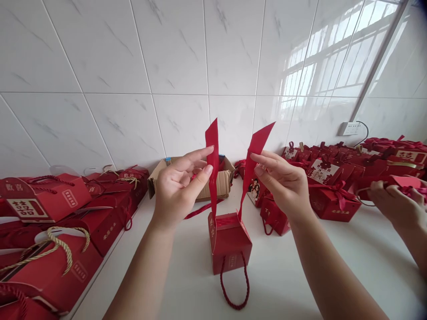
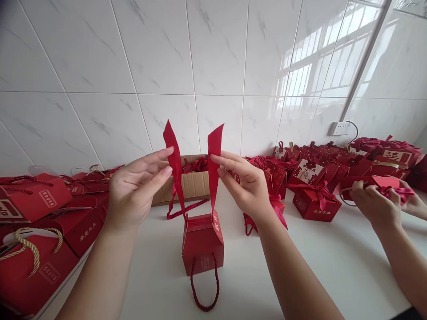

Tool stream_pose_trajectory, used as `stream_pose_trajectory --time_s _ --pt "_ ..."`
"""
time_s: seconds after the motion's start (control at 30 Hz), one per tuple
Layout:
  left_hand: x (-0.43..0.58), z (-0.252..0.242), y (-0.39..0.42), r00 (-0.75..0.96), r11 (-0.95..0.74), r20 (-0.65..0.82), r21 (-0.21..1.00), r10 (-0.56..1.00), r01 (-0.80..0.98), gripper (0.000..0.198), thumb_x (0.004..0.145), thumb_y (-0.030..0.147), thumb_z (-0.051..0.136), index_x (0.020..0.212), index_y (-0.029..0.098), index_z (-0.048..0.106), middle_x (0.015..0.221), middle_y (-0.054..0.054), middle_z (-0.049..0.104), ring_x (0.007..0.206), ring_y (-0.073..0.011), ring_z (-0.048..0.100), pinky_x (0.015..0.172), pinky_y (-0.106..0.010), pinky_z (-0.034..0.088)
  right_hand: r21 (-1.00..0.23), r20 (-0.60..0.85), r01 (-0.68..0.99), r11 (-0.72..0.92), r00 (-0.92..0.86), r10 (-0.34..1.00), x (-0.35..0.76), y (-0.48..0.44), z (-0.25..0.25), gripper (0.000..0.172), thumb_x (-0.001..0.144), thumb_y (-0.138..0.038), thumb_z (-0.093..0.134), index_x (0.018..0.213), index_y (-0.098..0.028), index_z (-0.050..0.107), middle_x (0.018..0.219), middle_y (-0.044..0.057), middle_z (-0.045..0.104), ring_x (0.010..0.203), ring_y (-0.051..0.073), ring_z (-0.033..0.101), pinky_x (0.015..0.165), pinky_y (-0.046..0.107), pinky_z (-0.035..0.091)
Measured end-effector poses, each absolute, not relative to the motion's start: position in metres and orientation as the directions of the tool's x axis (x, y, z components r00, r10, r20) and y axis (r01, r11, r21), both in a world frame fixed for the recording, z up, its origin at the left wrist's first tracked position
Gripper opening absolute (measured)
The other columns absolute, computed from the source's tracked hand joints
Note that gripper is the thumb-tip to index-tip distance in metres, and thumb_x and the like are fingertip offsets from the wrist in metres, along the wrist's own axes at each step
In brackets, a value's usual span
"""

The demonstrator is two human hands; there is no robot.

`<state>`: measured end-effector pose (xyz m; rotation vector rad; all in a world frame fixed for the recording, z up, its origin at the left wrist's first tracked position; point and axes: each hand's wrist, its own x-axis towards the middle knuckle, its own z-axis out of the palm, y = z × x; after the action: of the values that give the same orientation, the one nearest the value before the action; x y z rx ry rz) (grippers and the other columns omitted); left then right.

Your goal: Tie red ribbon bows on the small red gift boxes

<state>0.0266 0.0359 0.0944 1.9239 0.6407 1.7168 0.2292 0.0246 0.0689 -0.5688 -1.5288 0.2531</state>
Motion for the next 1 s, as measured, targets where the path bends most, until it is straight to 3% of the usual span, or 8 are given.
stream_pose_trajectory --time_s 0.17,0.4,0.57,0.77,1.0 --pt "0.0282 0.0941 0.0367 0.080 -0.783 0.779 0.620 0.621 0.039 0.032 0.076 0.021 0.068 0.108 0.024 0.068 0.090 -0.003 0.072 0.084 -0.0137 0.066 0.081 -0.026 0.054 -0.540 0.841 0.157 0.827 0.060 0.538 0.2276 0.0239 0.0698 0.031 0.083 -0.016 0.059 0.107 -0.034 0.067 0.116 0.000 0.063 0.111 0.024 0.057 0.082 0.039 0.054" --pt "0.0304 0.0915 0.0361 0.033 -0.798 0.800 0.595 0.600 0.092 0.035 0.076 0.020 0.068 0.111 0.024 0.065 0.099 -0.004 0.072 0.083 -0.0150 0.068 0.082 -0.030 0.056 -0.549 0.836 0.110 0.829 0.076 0.543 0.2255 0.0245 0.0701 0.029 0.082 -0.015 0.060 0.103 -0.033 0.069 0.113 -0.001 0.065 0.109 0.021 0.059 0.091 0.039 0.051" --pt "0.0320 0.0932 0.0364 0.045 -0.803 0.803 0.589 0.594 0.091 0.040 0.075 0.021 0.069 0.114 0.023 0.061 0.109 -0.006 0.068 0.082 -0.0158 0.069 0.081 -0.031 0.057 -0.539 0.841 0.093 0.837 0.109 0.529 0.2246 0.0235 0.0717 0.027 0.082 -0.016 0.062 0.102 -0.033 0.070 0.110 -0.001 0.066 0.103 0.018 0.062 0.084 0.033 0.055" --pt "0.0329 0.0948 0.0386 -0.006 -0.769 0.769 0.638 0.639 -0.032 0.034 0.071 0.018 0.072 0.099 0.022 0.054 0.085 0.000 0.067 0.078 -0.0163 0.070 0.075 -0.028 0.058 -0.573 0.813 0.046 0.818 0.157 0.560 0.2244 0.0214 0.0721 0.023 0.081 -0.019 0.063 0.100 -0.031 0.071 0.109 0.000 0.067 0.100 0.019 0.064 0.083 0.034 0.056" --pt "0.0351 0.0924 0.0400 -0.030 -0.745 0.745 0.665 0.667 -0.048 0.032 0.070 0.020 0.073 0.095 0.021 0.054 0.081 0.001 0.065 0.076 -0.0155 0.068 0.072 -0.028 0.058 -0.610 0.780 0.007 0.792 0.181 0.599 0.2255 0.0225 0.0724 0.022 0.080 -0.022 0.065 0.099 -0.029 0.071 0.108 0.001 0.067 0.096 0.018 0.065 0.084 0.034 0.056"
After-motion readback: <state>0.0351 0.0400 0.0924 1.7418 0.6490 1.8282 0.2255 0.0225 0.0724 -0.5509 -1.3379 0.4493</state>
